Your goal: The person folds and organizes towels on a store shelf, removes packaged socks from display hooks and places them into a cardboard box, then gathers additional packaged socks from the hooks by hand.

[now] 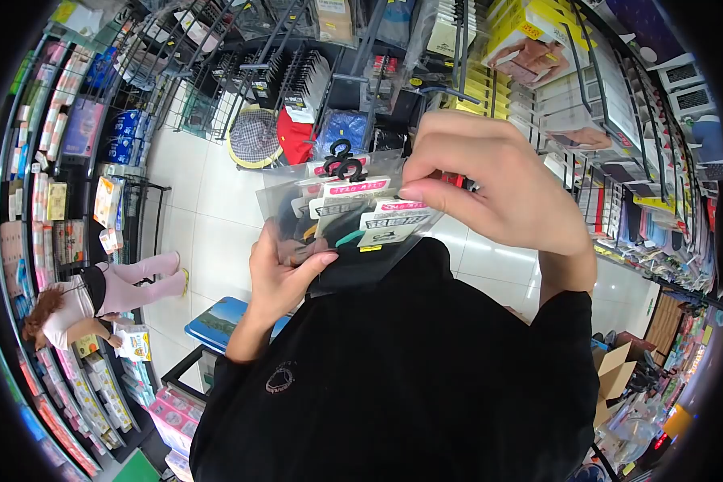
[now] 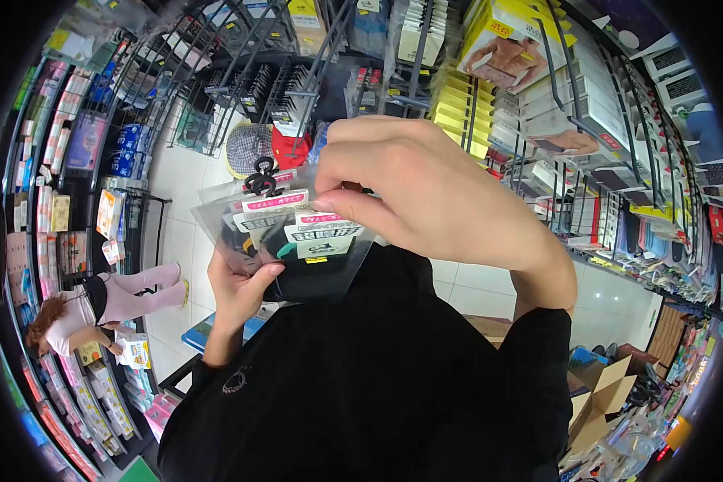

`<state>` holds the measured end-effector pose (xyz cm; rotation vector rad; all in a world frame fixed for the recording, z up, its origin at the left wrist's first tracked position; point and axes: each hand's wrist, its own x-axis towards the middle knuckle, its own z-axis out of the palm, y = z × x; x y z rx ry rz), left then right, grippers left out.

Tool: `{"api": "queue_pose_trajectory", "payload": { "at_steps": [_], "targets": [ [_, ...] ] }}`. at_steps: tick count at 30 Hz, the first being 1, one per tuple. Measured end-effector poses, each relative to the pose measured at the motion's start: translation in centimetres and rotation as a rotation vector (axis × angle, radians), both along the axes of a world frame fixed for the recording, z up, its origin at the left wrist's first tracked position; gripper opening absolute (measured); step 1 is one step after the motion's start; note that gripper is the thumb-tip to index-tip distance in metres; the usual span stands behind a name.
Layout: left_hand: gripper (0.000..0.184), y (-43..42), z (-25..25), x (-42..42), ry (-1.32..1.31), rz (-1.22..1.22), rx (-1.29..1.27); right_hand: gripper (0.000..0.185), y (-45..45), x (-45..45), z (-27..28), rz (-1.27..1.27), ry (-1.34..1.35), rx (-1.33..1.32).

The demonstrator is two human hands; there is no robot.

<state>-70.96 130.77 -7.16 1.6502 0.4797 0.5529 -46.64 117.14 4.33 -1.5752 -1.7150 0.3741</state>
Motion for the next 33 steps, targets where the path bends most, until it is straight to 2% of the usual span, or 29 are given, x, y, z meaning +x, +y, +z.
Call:
{"api": "queue_pose_trajectory", "payload": {
  "at_steps": [3, 5, 9, 11, 13, 18, 24, 29, 33],
  "targets": [
    [0.054, 0.0, 0.1, -0.1, 0.038, 0.001, 0.075, 0.011, 0.4, 0.2, -0.1, 0.006, 0.067, -0.031],
    [0.056, -0.2, 0.2, 0.0, 0.041, -0.001, -0.042, 0.012, 0.7, 0.2, -0.3, 0.014, 0.104, -0.044],
    [0.055, -0.3, 0.1, 0.1, 0.032, 0.006, -0.08, 0.012, 1.1, 0.2, -1.0, -0.011, 0.136, -0.048],
    [0.054, -0.4, -0.1, 0.2, 0.002, 0.003, -0.182, 0.011, 1.2, 0.1, -1.5, -0.019, 0.151, -0.038],
    [0.053, -0.3, -0.3, 0.3, 0.003, 0.005, -0.194, 0.009, 1.1, -0.4, -2.0, -0.166, 0.375, -0.03],
    [0.053, -0.3, -0.2, 0.4, -0.011, 0.006, -0.269, 0.011, 0.9, -0.4, -4.7, -0.173, 0.344, 0.065],
    [0.051, -0.6, -0.2, 0.6, 0.041, -0.056, -0.179, 0.008, 0.8, -0.6, -4.3, -0.132, 0.284, 0.126],
    [0.051, -1.1, -0.6, 0.6, 0.008, -0.094, -0.324, 0.007, 0.7, -1.0, -4.5, -0.153, 0.351, 0.142],
    [0.051, -1.4, -0.6, 0.6, 0.037, -0.111, -0.293, 0.006, 0.7, -1.4, -4.7, -0.169, 0.385, 0.188]
  ]
}}
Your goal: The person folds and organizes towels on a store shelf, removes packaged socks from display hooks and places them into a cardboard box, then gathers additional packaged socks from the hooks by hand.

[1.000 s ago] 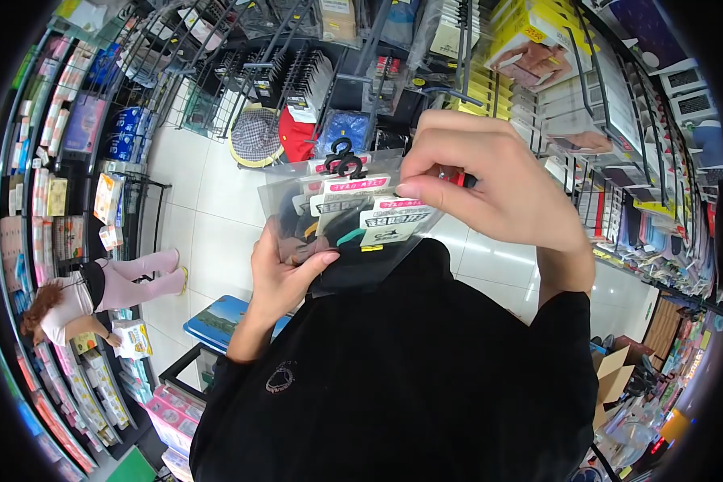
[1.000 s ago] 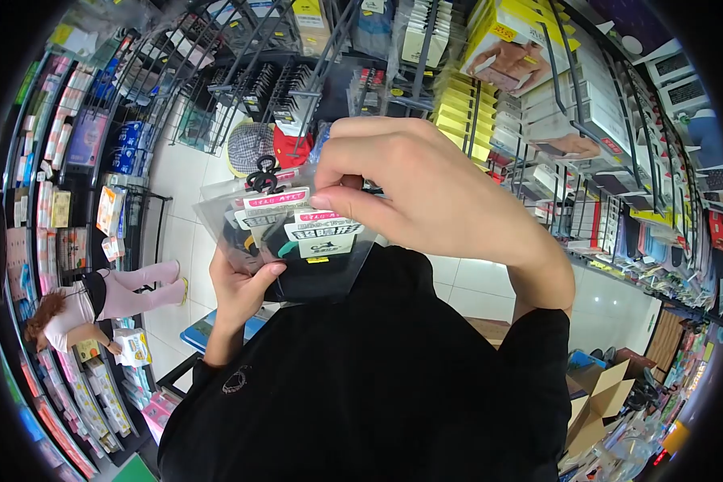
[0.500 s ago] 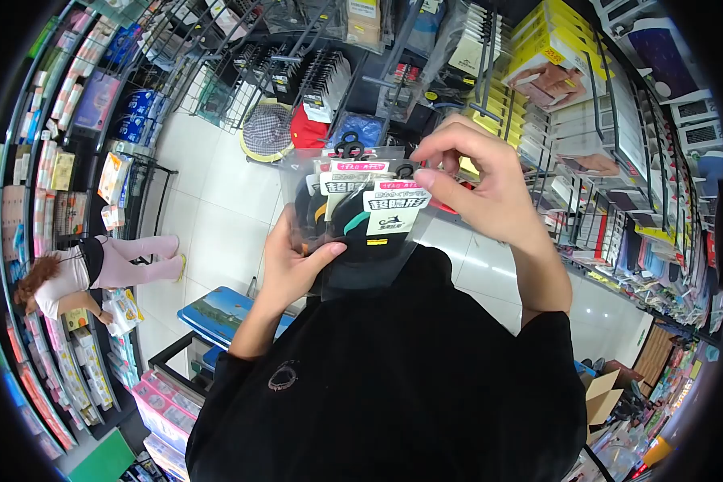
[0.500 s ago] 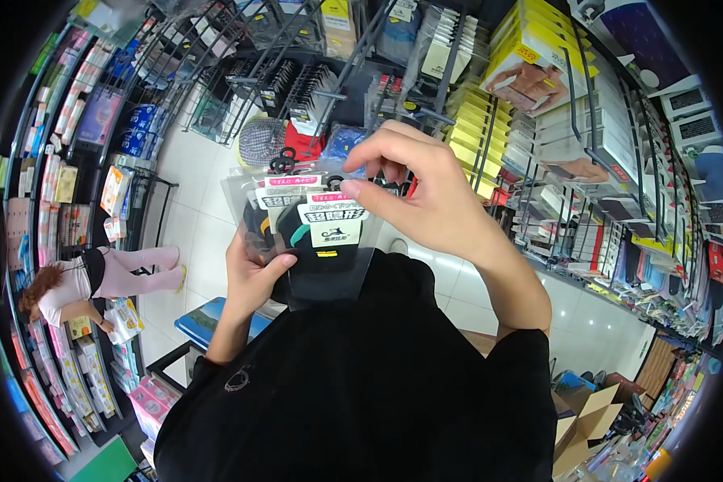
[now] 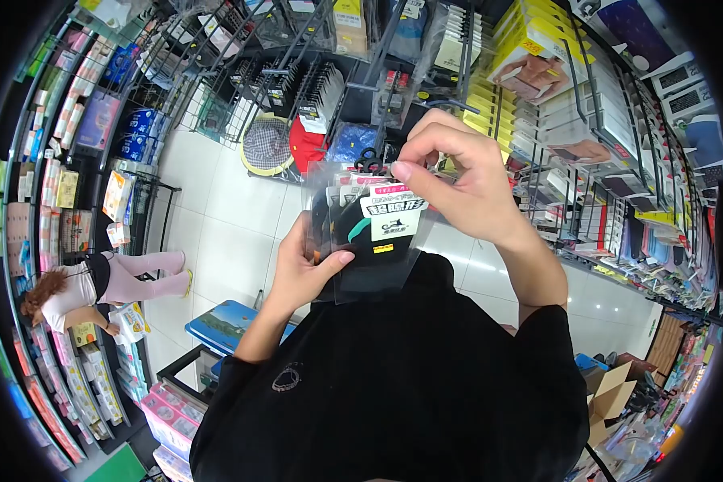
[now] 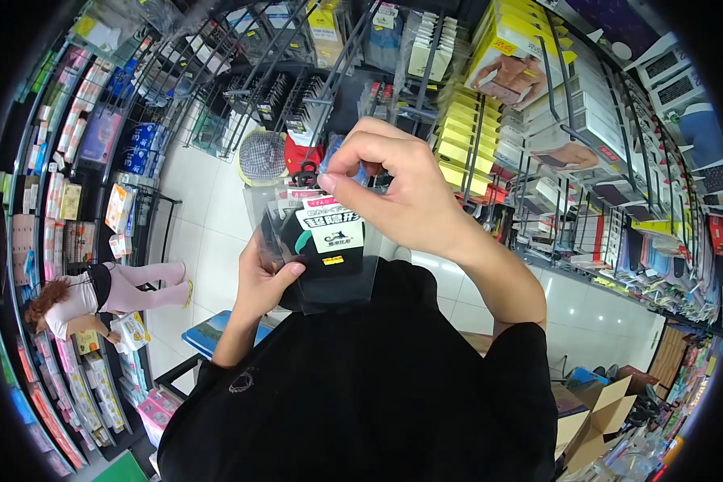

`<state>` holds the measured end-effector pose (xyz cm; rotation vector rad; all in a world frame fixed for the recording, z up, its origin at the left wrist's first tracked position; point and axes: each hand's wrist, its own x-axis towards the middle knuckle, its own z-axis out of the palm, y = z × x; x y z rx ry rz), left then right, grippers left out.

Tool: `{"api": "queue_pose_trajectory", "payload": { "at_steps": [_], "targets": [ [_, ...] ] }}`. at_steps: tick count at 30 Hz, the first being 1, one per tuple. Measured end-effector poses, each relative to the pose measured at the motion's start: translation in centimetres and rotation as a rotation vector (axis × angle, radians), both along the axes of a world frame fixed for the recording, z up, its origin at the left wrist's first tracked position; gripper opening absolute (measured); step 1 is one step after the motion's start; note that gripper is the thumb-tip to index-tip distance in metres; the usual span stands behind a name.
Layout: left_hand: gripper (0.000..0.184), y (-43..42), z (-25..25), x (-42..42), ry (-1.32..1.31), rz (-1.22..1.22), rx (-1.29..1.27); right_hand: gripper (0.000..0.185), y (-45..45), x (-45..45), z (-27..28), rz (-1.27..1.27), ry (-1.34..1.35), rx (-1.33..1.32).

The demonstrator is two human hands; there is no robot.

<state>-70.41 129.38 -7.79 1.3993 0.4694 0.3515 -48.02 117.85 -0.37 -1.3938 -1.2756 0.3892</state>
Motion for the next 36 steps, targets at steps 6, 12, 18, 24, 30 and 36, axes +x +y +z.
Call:
{"api": "queue_pose_trajectory", "payload": {
  "at_steps": [6, 12, 18, 24, 30, 36],
  "targets": [
    [0.049, -0.3, 0.4, 0.0, -0.025, -0.016, 0.008, 0.007, -0.5, -0.1, 0.4, 0.006, -0.04, -0.002],
    [0.047, -0.6, 0.5, 0.0, -0.032, -0.01, -0.002, 0.009, -0.9, -0.2, 0.4, 0.003, 0.001, -0.06],
    [0.043, -0.8, 0.3, -0.3, -0.009, -0.034, -0.004, 0.013, -1.7, 0.1, 1.6, 0.102, -0.045, -0.243],
    [0.043, -0.8, 0.4, -0.2, 0.015, -0.064, 0.021, 0.014, -2.1, 0.0, 2.1, 0.161, -0.091, -0.18],
    [0.043, -1.1, 0.5, -0.2, 0.015, -0.093, -0.025, 0.01, -2.7, 0.5, 2.5, 0.187, -0.031, -0.301],
    [0.043, -1.0, 0.5, -0.3, 0.006, -0.098, -0.019, 0.01, -2.8, -0.7, 1.9, 0.091, -0.009, -0.293]
  ]
}}
